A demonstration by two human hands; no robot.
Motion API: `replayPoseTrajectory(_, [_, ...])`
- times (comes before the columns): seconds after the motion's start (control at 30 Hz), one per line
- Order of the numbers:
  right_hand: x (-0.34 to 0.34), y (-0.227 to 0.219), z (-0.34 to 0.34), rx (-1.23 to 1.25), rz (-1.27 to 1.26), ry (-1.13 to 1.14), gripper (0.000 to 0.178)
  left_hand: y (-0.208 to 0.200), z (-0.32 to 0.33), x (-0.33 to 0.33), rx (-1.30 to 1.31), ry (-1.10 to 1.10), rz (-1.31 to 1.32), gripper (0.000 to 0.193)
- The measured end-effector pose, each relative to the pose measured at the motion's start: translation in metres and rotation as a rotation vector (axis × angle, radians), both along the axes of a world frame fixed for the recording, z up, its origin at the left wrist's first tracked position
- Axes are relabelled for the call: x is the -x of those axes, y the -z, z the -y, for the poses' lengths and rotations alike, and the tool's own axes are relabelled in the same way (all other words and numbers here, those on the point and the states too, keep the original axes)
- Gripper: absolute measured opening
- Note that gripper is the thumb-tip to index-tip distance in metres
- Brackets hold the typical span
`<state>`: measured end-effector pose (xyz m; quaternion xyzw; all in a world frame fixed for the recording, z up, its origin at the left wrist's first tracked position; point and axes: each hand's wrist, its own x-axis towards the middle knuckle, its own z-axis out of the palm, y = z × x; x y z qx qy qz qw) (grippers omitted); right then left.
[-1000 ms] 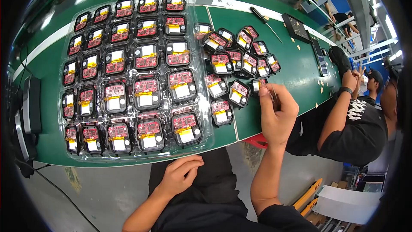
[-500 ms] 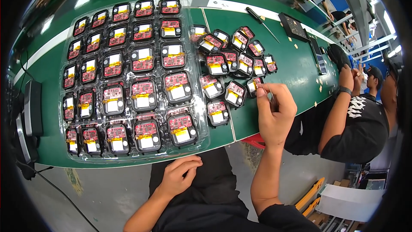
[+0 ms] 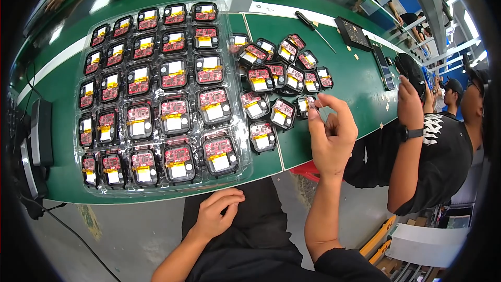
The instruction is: Inspecting and assembling small electronic components on a plastic tray at a factory workbench.
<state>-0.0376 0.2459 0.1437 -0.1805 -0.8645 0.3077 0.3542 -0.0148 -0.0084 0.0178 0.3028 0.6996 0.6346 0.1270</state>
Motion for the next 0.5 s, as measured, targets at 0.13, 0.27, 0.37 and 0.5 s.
replayPoseTrajectory(0.13, [-0.0029,0.0037,-0.0028,0.019,-0.01,0.019,0.034,-0.0026,0.0003,0.0001,-0.004,-0.003,0.025,0.015])
replayPoseTrajectory(0.27, [-0.0003,0.0005,0.0019,-0.023,0.024,0.005,0.031,-0.0017,0.0015,-0.0005,-0.008,-0.013,0.033,0.015])
replayPoseTrajectory(0.37, [-0.0005,0.0014,0.0005,-0.061,0.037,0.009,0.026,0.0002,0.003,0.0001,-0.008,0.007,0.007,0.018])
replayPoseTrajectory(0.5, [0.0003,0.0015,0.0032,-0.076,0.052,0.0,0.021,0.0009,0.0049,0.0001,0.0,0.01,0.031,0.018])
